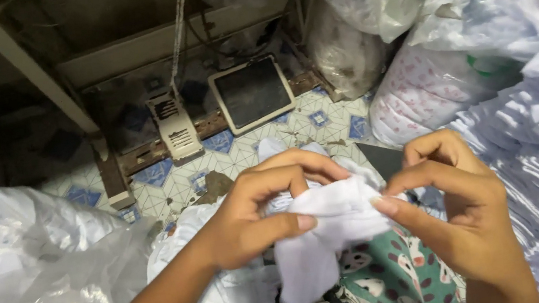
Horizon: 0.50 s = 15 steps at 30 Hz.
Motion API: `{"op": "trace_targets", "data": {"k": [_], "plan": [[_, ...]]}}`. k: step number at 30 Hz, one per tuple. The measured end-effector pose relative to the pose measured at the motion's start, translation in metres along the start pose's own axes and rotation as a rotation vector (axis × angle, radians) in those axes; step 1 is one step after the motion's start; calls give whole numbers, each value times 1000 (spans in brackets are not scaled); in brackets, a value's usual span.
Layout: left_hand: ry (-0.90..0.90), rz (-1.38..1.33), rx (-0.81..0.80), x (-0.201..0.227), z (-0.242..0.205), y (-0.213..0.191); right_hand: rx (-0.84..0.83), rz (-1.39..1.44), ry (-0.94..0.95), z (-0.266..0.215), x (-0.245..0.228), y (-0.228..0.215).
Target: Rapidly folding white fabric garments and organizing them into a neat stack on the floor.
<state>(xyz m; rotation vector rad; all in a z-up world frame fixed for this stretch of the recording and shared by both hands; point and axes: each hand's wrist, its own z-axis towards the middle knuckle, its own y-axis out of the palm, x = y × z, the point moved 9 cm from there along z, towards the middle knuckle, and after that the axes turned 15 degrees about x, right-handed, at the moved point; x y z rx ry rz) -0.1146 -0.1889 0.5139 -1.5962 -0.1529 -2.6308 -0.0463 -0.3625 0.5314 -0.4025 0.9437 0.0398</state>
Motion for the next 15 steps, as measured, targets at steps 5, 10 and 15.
{"op": "trace_targets", "data": {"k": [5,10,15], "plan": [[-90,-450,-113,-2,13,26,-107,290,100,-3,13,7],[79,398,-197,21,23,31,-20,126,-63,4,-7,-4],[179,314,-191,30,28,16,-116,238,-210,5,-7,-15]]}}
